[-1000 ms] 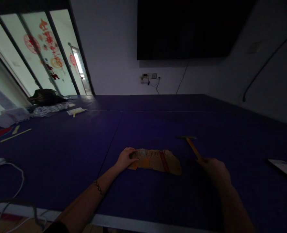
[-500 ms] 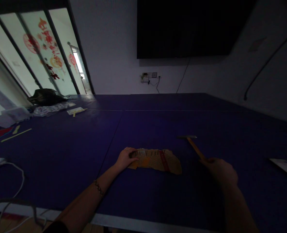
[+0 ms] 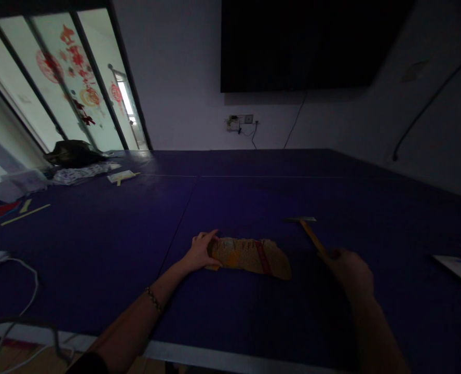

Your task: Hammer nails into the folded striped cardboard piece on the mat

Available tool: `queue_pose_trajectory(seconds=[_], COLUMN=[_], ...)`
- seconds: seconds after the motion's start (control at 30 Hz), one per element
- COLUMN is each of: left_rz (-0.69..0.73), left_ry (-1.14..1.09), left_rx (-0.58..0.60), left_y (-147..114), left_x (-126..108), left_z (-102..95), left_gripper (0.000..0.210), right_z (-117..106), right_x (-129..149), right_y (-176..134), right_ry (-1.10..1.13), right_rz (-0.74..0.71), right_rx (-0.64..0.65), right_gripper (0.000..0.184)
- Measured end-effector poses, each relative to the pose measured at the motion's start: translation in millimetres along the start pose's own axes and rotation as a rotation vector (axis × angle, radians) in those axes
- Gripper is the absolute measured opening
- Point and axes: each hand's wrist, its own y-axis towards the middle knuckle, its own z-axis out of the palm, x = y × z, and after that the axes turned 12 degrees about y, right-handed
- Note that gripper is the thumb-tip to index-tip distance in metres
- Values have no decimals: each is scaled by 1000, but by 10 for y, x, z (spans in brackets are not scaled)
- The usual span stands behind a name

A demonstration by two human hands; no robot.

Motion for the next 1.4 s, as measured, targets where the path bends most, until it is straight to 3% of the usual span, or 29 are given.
queue_pose_trajectory(seconds=[0.1, 0.2, 0.27, 0.37, 0.53, 0.9, 1.2, 1.3, 1.4], left_rz=[18, 26, 36, 53, 45, 26, 64, 60, 56], left_ry=[18, 42, 62, 80, 87, 130, 165, 150, 109], left_rx=[28, 30, 24, 18, 20, 19, -53, -84, -174], left_y=[-18, -28, -29, -29, -29, -21, -23, -19, -31], left_x=[-17, -20, -21, -26, -19, -27, 20, 12, -15], left_z=[-15, -5, 0, 1, 14, 30, 93, 82, 51], left_gripper=[108, 109, 107, 104, 104, 100, 104, 108, 98], right_z=[151, 351, 467, 568, 612, 795, 794, 726, 675], right_x=[199, 377, 427, 420, 379, 280, 304, 341, 352], right_y=[-84, -196, -252, -285, -274, -230, -218, -223, -211], right_ry=[205, 474, 516, 480, 443, 402, 429, 482, 533], right_rz=[-330, -534, -601, -668, -696, -743, -709, -653, -609], right_rx=[-100, 111, 267, 379, 395, 290, 307, 255, 166], right_gripper=[39, 39, 42, 42, 43, 41, 44, 44, 42])
